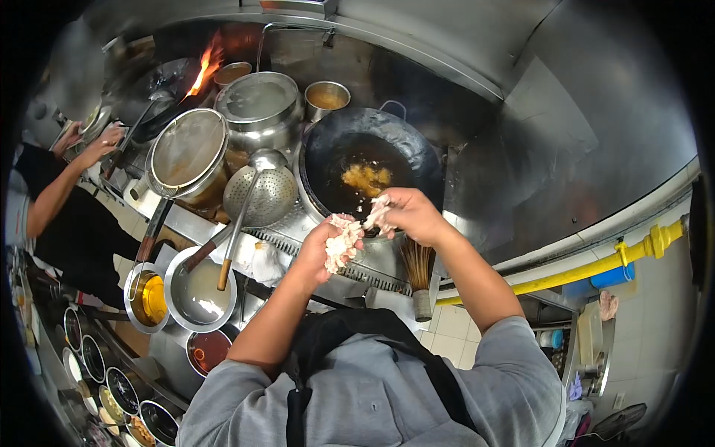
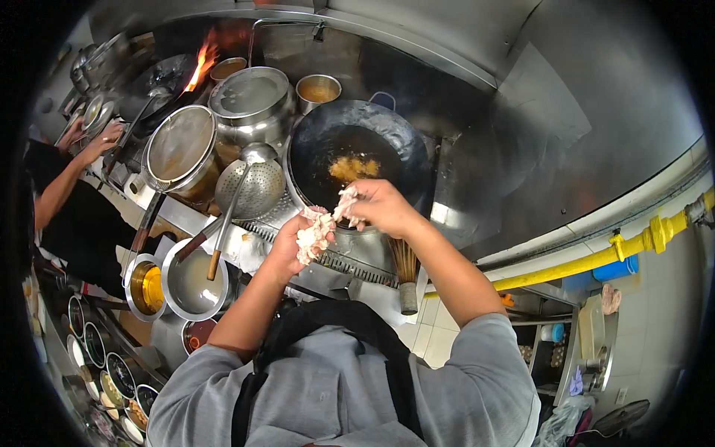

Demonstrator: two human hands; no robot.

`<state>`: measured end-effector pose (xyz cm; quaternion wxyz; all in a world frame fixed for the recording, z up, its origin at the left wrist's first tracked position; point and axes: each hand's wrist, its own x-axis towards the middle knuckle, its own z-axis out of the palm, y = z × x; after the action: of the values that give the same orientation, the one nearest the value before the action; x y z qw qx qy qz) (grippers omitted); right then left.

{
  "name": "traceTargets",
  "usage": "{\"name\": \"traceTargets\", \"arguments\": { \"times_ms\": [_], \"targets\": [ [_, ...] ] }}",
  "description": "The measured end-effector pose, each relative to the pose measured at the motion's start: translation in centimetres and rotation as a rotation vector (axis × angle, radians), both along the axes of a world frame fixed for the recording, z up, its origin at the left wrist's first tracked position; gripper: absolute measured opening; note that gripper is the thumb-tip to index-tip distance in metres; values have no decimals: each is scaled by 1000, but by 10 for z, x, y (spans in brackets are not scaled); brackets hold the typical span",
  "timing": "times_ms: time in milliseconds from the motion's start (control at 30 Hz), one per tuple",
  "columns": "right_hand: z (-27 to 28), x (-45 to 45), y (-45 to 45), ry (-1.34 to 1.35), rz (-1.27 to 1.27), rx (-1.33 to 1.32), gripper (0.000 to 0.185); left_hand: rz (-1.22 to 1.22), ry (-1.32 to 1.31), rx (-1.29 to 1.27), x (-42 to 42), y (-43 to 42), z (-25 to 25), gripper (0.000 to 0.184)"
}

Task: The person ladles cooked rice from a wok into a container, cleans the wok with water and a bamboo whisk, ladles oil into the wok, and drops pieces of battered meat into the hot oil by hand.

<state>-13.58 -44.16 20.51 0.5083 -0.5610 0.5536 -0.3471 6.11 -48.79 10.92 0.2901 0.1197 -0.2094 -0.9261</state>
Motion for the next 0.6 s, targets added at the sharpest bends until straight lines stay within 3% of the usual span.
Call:
{"name": "traceTargets", "arguments": {
  "times_ms": [67,200,267,333,433,600],
  "targets": [
    [-1,-4,-4,-299,-84,41,15,16,-5,15,1,-2,-6,30],
    [-10,-4,-9,-337,10,118,21,31,-56,49,-1,-1,-6,32],
    [-15,-4,-11,-308,58,109,24,18,3,135,-4,-4,-10,33],
    [-10,11,-7,34,11,26,21,31,24,255,-1,-5,-3,35],
    [-26,26,-3,21,-77,-12,16,-9,319,330,2,-8,-9,37],
    [-34,42,-1,-83,-163,56,13,99,241,267,0,-2,6,35]
  ]
}}
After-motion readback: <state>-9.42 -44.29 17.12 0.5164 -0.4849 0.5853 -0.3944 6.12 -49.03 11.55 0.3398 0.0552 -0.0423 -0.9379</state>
